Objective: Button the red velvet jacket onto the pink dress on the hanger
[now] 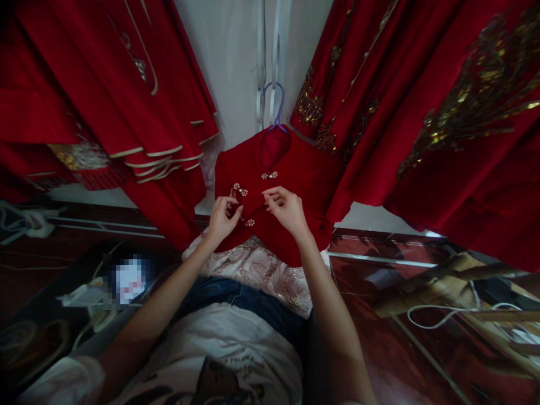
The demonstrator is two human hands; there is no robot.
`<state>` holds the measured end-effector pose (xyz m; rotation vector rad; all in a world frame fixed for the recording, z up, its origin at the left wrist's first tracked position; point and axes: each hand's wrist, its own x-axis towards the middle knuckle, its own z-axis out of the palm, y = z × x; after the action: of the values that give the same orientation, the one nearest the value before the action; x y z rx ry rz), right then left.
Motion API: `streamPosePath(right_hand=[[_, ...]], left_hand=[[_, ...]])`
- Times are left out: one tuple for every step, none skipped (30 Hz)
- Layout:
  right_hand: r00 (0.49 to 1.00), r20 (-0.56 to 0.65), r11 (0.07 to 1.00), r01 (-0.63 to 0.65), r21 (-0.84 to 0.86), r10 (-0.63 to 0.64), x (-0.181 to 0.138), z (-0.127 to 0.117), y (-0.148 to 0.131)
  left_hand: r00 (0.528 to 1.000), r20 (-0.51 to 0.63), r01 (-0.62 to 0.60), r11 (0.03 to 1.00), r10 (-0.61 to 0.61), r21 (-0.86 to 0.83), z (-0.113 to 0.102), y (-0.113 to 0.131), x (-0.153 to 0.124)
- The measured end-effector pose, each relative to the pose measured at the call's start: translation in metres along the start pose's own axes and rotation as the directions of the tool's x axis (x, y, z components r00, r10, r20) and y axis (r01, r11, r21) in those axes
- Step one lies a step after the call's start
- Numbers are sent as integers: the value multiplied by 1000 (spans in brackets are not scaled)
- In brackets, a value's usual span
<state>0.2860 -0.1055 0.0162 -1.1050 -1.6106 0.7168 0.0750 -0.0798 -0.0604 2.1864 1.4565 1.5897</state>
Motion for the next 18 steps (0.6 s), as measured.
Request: streamPosePath(right_hand=[[1000,-2,1000,3,5,-3,0,-1,0],[1000,-2,1000,5,9,-5,0,-1,1],[1000,0,1000,7,12,-7,1,-1,1],[1000,2,1000,8,13,-8,1,-1,2],[1000,4,1000,8,14,-8,1,-1,2],[1000,6,1000,7,15,-7,1,0,3],[1000,8,1000,7,16,-7,1,0,3],[1000,9,1000,8,16,-8,1,0,3],[1000,9,1000,8,15,-8,1,0,3],[1000,9,1000,8,14,-9,1,0,4],[1000,9,1000,9,11,-9,1,-1,4],[1000,8,1000,9,9,-9,1,-1,4],[1000,7,1000,8,6,-8,1,-2,4],[1000,5,1000,7,4,-7,1,-2,4],[1000,3,1000,4,2,-4,1,-3,4],[1000,2,1000,3,0,-3,1,-4,4],[1000,0,1000,2,-1,-2,2,-4,4],[1000,-1,1000,3,-2,-3,2,-5,5]], left_hand=[[999,-4,-48,997,48,52,-3,-2,11],[995,17,-96,991,95,96,-7,-5,21],[989,55,-145,981,138,132,-10,-8,32],[979,103,-189,969,174,162,-13,-11,41],[967,153,-231,955,204,184,-16,-15,50],[951,202,-273,940,233,203,-18,-17,58],[933,248,-316,924,261,215,-20,-19,64],[911,292,-361,906,293,218,-22,-21,70],[884,333,-409,887,327,213,-24,-22,75],[854,372,-455,868,363,199,-25,-23,80],[823,408,-496,850,396,175,-26,-24,84],[792,439,-528,837,424,142,-27,-24,88],[766,463,-547,830,446,105,-27,-24,91],[744,482,-557,828,463,66,-27,-25,94],[726,497,-562,827,475,30,-26,-25,97],[711,510,-564,826,484,3,-25,-25,99],[699,521,-568,823,490,-10,-24,-26,102],[691,528,-576,817,494,-11,-23,-25,104]])
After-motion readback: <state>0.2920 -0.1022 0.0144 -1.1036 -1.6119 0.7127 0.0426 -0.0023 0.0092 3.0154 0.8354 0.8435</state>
